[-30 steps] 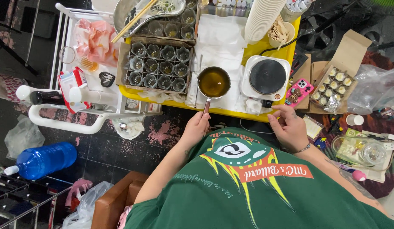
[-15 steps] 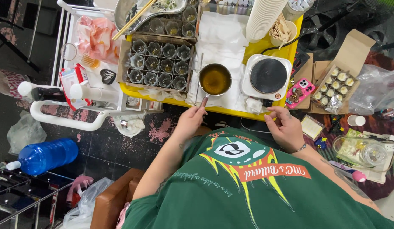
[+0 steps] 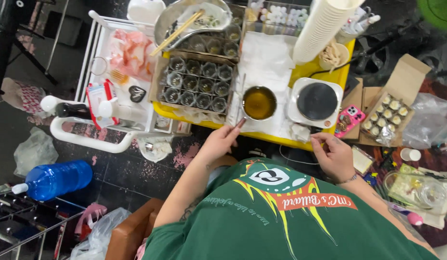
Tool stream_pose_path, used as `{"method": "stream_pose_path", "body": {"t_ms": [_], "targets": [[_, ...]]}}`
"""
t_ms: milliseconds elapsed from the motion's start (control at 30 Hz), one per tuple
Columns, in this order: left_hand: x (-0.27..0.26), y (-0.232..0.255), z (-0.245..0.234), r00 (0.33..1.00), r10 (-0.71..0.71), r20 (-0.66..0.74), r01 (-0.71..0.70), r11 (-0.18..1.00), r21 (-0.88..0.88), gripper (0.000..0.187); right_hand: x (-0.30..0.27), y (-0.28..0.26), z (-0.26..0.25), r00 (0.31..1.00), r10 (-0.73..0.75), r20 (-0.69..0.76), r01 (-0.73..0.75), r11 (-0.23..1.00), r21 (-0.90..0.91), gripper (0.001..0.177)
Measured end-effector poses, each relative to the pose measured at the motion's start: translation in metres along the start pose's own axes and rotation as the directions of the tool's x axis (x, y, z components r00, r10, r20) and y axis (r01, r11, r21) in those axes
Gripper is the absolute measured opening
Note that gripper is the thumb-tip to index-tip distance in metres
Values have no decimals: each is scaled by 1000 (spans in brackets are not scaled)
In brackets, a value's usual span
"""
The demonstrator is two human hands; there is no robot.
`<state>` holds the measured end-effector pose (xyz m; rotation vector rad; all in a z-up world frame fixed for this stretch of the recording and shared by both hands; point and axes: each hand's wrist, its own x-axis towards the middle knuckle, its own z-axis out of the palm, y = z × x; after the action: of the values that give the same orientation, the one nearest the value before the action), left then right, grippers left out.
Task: Dipping components into a melting pot and organizing candle-making supplies on a cart.
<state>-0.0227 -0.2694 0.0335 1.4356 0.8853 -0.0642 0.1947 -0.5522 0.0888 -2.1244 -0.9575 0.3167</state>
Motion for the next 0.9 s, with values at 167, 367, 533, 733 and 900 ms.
{"method": "stream_pose_path", "body": {"t_ms": [167, 367, 533, 733, 900], "targets": [[-21, 19, -37, 999, 22, 30, -22, 1000, 15, 43, 11, -26, 22, 994, -87, -66, 86, 996, -28, 14], [-17, 18, -152, 946, 295, -136, -266, 944, 197, 37, 29, -85, 66, 987, -34, -160, 30, 999, -30, 14], [18, 40, -275, 778, 471, -416, -238, 834, 499, 25, 31, -133, 105, 962, -27, -271, 24, 1000, -14, 13], [144, 21, -408, 685, 556, -471, -41, 675, 736, 30, 7, -161, 145, 918, 102, -384, -105, 994, 14, 11], [183, 37, -420, 773, 385, -504, 96, 715, 693, 42, -16, -171, 157, 874, 134, -466, -141, 990, 19, 11]]}}
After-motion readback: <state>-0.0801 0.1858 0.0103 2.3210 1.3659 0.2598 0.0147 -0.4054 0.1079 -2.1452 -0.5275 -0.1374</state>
